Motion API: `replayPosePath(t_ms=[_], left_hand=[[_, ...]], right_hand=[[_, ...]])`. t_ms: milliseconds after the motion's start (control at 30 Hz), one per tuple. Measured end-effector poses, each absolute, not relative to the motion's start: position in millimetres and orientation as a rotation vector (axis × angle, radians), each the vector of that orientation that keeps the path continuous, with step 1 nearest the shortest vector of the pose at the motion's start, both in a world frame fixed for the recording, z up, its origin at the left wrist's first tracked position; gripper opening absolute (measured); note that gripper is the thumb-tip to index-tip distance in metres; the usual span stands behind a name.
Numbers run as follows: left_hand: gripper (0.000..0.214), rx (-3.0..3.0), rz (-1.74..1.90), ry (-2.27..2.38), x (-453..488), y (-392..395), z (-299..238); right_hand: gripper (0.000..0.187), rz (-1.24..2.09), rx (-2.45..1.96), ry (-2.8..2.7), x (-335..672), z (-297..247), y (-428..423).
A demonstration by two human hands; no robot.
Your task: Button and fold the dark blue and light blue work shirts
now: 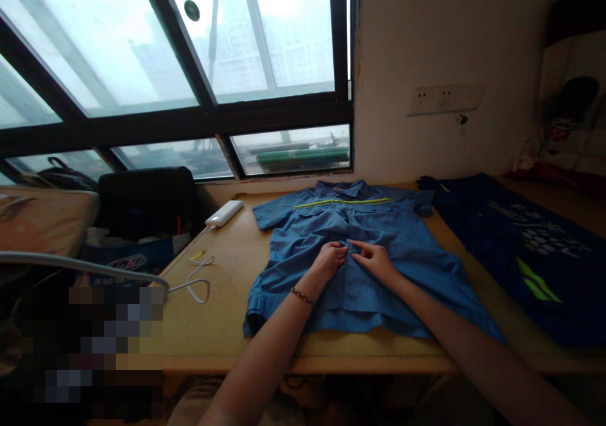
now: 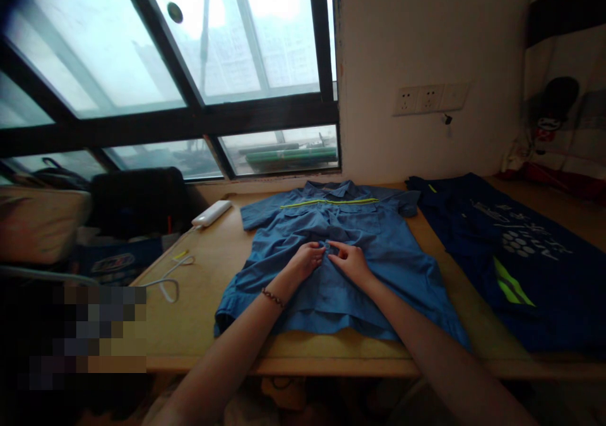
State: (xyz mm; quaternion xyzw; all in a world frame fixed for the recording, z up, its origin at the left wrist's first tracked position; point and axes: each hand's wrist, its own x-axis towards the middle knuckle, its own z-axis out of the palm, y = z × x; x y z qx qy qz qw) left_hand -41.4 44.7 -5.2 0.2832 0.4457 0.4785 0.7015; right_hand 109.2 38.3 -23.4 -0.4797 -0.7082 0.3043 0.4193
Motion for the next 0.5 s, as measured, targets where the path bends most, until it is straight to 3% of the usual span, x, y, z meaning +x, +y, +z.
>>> replayPosePath(t_ms=[267, 400, 500], left_hand=[[0.02, 1.006, 0.979, 1.217, -34, 33, 20], [0.034, 1.658, 0.95, 1.423, -92, -41, 57], [0.024, 1.648, 0.722, 1.899, -187, -120, 65]], right_hand=[[0.038, 0.729, -1.254, -1.843, 109, -28, 40], [0.027, 0.666, -1.274, -1.954, 110, -28, 39], [0.025, 0.652, -1.287, -1.996, 109, -28, 37]])
